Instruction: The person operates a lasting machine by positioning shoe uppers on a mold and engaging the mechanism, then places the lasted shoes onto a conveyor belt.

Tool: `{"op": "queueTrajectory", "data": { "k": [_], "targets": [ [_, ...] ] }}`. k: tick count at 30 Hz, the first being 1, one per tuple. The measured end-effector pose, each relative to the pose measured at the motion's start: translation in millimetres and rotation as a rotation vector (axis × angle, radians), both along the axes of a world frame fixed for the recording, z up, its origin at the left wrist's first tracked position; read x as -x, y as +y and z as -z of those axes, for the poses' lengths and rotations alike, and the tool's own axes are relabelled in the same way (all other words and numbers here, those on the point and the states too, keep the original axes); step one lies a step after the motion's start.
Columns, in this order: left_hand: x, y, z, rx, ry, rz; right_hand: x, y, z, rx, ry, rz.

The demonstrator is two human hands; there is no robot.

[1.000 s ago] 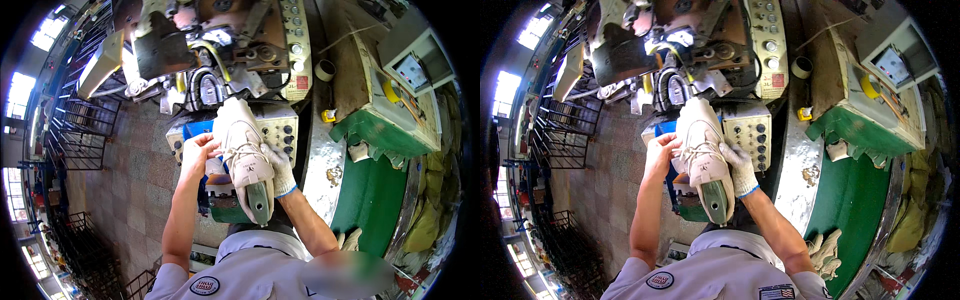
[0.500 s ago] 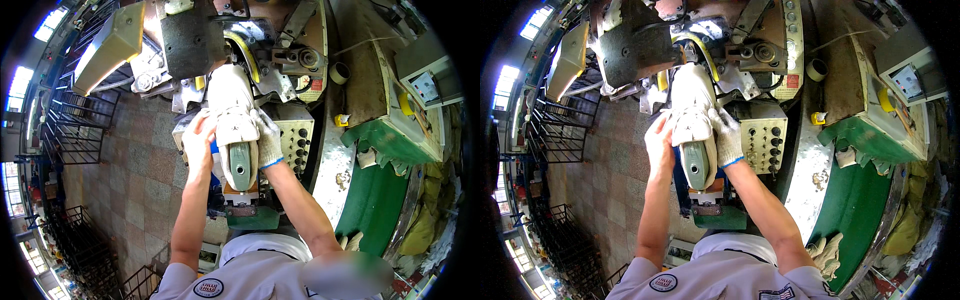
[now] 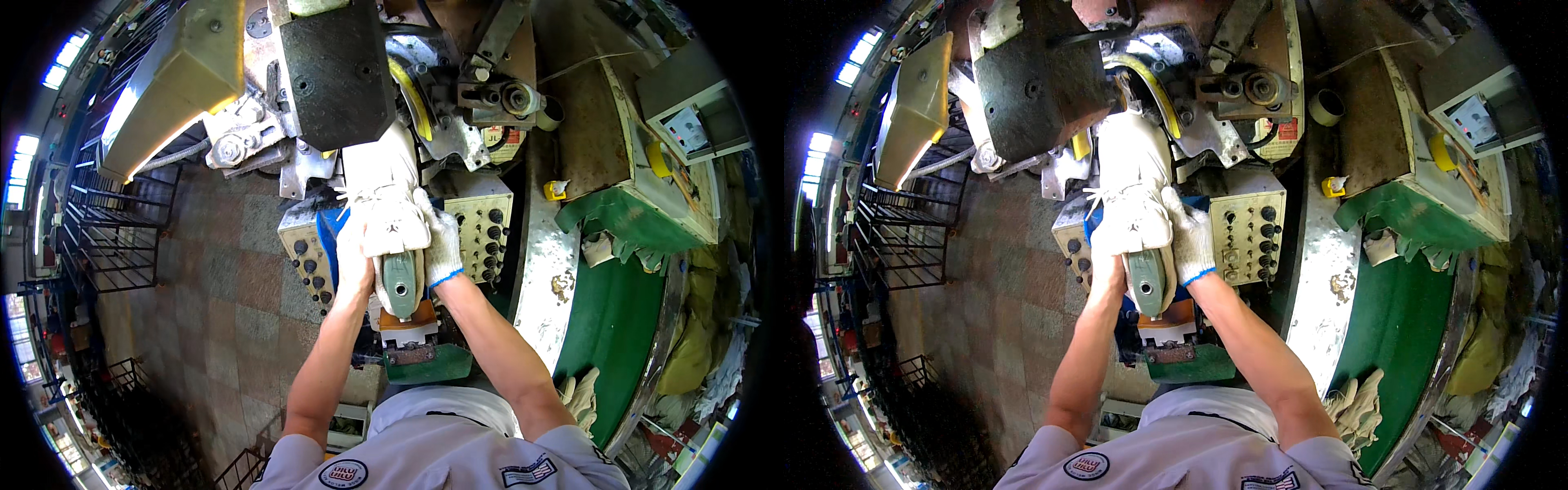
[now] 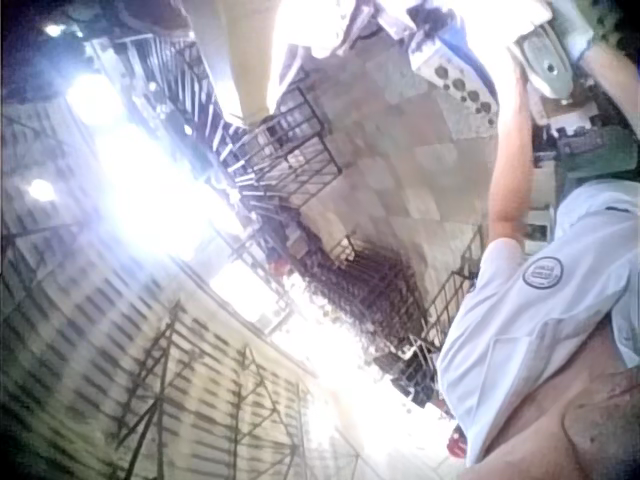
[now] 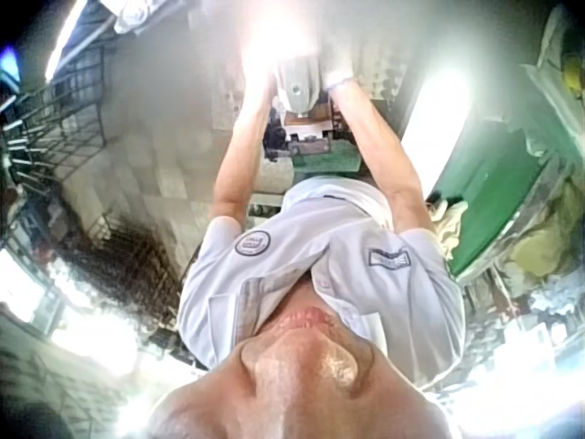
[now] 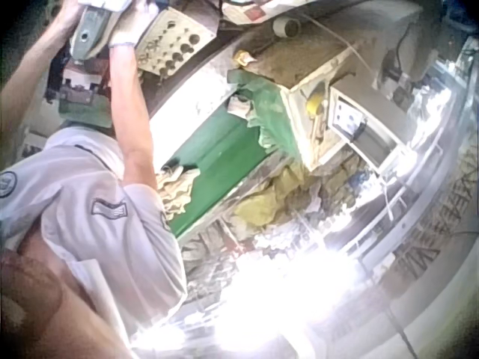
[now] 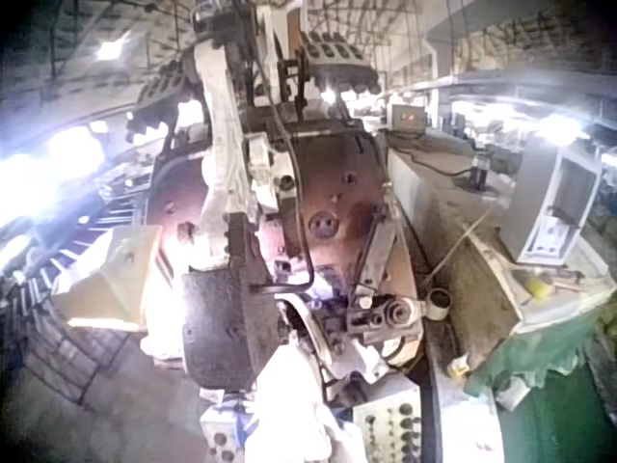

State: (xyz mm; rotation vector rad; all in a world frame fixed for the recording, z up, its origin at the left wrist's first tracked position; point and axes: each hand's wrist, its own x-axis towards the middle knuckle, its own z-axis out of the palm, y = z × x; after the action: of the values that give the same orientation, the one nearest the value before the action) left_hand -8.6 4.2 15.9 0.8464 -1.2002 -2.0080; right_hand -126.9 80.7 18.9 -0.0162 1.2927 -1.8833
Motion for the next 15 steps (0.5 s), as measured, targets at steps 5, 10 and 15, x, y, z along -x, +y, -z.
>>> {"op": "queueTrajectory", "data": {
  "k": [5, 10, 15],
  "targets": [
    [14.2, 9.4, 2.5, 0.004, 0.006, -0.084, 8.2, 0.9, -4.0, -0.107, 0.232, -0.037],
    [0.7, 6.5, 19.0, -0.002, 0.026, -0.074, 4.6, 5.8, -18.5, -0.111, 0.240, -0.082],
    [-79.3, 41.0, 55.4, 0.215, -0.638, -0.199, 25.7, 90.0, -4.9, -0.036, 0.190, 0.014]
  ]
}}
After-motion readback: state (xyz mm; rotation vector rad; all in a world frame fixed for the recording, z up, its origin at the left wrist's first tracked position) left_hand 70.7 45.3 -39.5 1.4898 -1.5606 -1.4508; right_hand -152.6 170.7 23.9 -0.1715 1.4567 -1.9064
